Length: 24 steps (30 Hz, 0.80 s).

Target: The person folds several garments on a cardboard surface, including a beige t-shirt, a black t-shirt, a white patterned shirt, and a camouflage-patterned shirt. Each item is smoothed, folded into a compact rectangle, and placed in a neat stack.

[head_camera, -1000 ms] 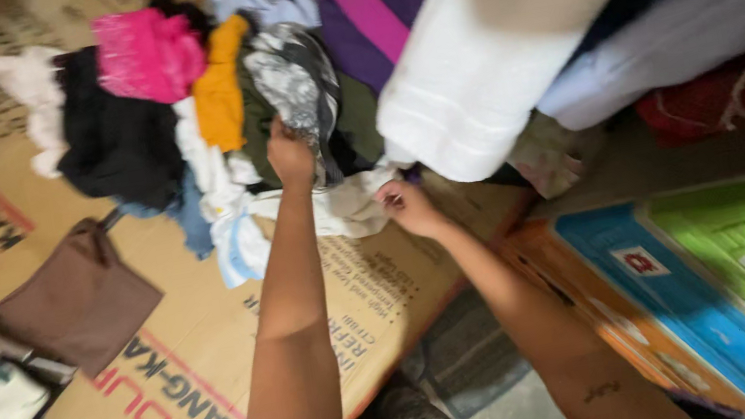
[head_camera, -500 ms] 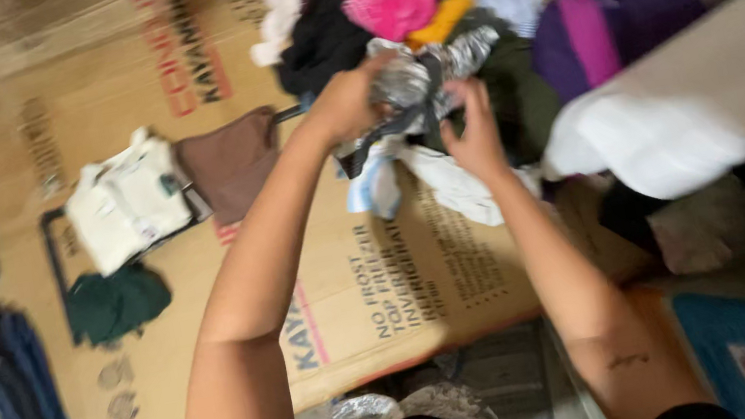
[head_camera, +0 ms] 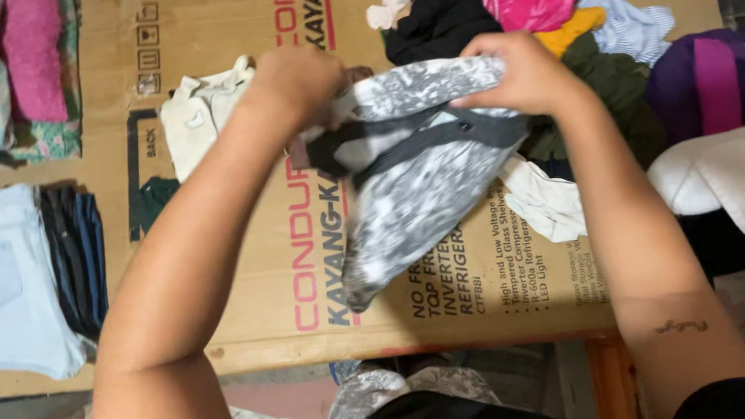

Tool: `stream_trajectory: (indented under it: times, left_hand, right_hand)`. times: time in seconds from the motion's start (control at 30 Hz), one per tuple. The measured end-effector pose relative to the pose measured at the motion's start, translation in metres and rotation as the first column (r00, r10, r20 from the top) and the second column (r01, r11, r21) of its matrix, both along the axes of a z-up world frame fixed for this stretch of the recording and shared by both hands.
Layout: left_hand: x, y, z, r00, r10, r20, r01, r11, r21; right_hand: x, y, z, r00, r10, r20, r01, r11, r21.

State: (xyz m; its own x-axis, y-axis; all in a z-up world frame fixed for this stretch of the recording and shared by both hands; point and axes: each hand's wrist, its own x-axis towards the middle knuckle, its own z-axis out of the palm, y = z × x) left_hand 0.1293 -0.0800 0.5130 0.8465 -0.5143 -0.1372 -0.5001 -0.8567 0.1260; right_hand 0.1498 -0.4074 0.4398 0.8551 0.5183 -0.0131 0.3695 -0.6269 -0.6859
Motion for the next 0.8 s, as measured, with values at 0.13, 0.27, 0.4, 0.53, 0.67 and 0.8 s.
stream_trajectory:
  times: [0.13, 0.27, 0.4, 0.53, 0.67, 0.8]
  left_hand:
    - [-0.004, 0.048, -0.025, 0.979, -0.087, 0.186, 0.182, 0.782, -0.596]
    - [-0.013, 0.043, -0.028, 0.977, 0.107, 0.183, 0.054, 0.708, -0.704]
    - [-0.016, 0.047, -0.012, 0.931, 0.079, 0.356, 0.165, 0.779, -0.605]
    - [-0.009, 0.078, 0.008, 0.913, 0.010, 0.408, 0.248, 0.782, -0.572]
    - [-0.014, 0.116, 0.002, 0.874, 0.174, 0.453, 0.135, 0.809, -0.571]
    - [-0.005, 0.144, -0.018, 0.799, 0.298, 0.523, 0.078, 0.810, -0.581]
  right_hand:
    - [0.002, -0.007, -0.005, 0.949, 0.209, -0.237, -0.134, 0.945, 0.298]
    - [0.002, -0.002, -0.009, 0.960, 0.253, -0.119, -0.251, 0.968, 0.031]
    - [-0.004, 0.003, -0.013, 0.999, 0.027, -0.031, -0.030, 0.994, -0.104]
    - [-0.005, -0.005, -0.008, 0.987, -0.126, 0.096, 0.138, 0.983, -0.124]
    - [-0.011, -0.003, -0.006, 0.972, -0.185, 0.142, 0.160, 0.972, 0.172]
    - [-0.010, 0.021, 0.001, 0.998, -0.061, -0.015, 0.056, 0.763, 0.645]
